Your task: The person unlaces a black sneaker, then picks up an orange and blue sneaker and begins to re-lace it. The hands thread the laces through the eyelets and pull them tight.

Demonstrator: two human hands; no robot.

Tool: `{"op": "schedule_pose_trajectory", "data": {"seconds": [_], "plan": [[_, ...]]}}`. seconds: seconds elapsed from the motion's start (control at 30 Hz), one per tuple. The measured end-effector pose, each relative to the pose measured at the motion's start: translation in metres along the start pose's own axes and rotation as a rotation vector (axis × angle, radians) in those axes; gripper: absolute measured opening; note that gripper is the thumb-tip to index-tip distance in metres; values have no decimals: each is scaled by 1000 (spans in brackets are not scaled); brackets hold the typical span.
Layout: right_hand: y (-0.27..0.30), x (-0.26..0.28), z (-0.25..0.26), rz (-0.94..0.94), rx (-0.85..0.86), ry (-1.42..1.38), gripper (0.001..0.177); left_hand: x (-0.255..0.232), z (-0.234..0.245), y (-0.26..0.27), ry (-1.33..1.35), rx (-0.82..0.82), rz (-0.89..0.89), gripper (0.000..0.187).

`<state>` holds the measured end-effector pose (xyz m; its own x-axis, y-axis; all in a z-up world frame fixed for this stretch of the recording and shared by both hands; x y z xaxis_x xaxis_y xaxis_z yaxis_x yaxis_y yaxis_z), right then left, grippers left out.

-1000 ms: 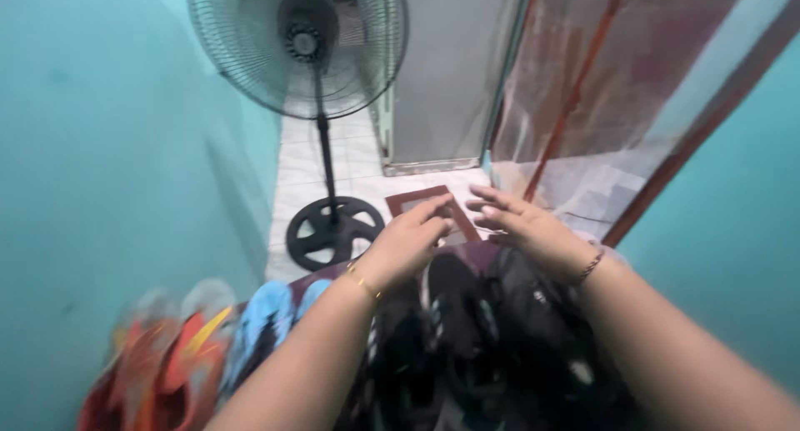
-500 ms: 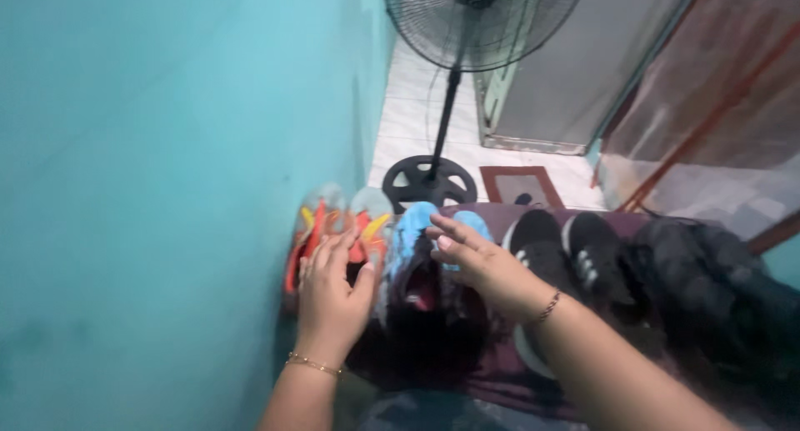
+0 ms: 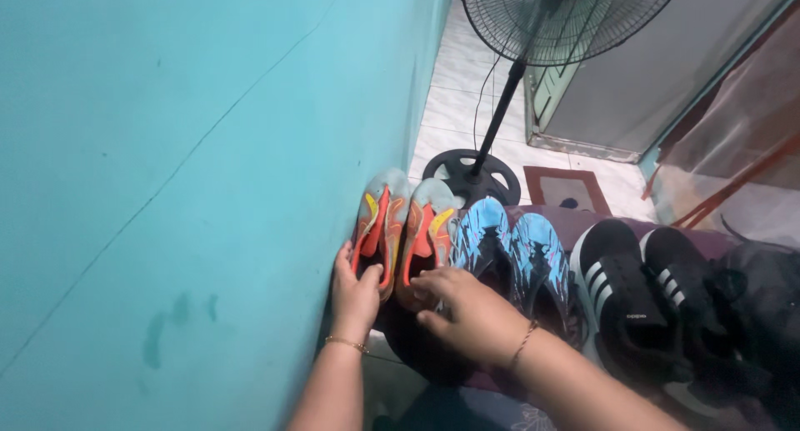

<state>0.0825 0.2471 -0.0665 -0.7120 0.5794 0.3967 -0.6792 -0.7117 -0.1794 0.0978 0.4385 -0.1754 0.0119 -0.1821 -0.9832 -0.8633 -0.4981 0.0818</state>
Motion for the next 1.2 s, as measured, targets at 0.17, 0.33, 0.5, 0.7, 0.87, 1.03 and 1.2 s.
{"op": "schedule_pose_trajectory", "data": {"seconds": [0.17,0.33,0.5,0.7,0.87,1.03,1.2], "plan": [[2,5,8,-126,84,79,59,2,-6,6,489,-39,109,69],[1,-31,24,-357,-143,-135,38,-12,-16,30,355,-135,-230,63],[-23,-80,37,-525,-111,-6,31,-53,-17,57,10,-156,-730,61],[-61,-103,9,-647,323,348,40,-94,-19,63,438,-3,-323,63],[-72,-113,-7,-733,322,436,33,-89,-30,62,693,16,23,66],[-67,-127,3,-763,253,255,36,-74,-31,53,678,-19,98,66],[-70,-113,-3,-621,465,452,39,-71,-32,53,657,9,46,67]]}}
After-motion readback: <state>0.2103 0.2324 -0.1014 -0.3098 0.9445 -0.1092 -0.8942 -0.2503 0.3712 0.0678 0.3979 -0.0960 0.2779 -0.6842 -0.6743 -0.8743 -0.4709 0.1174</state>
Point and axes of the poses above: each hand's wrist, its own y-axis away from the middle knuckle, its own z-axis out of the back of the hand, x = y × z, the point moved 2 cm from there along -y, towards the middle knuckle, and after that the axes turned 7 degrees about y, right-handed, at the moved point
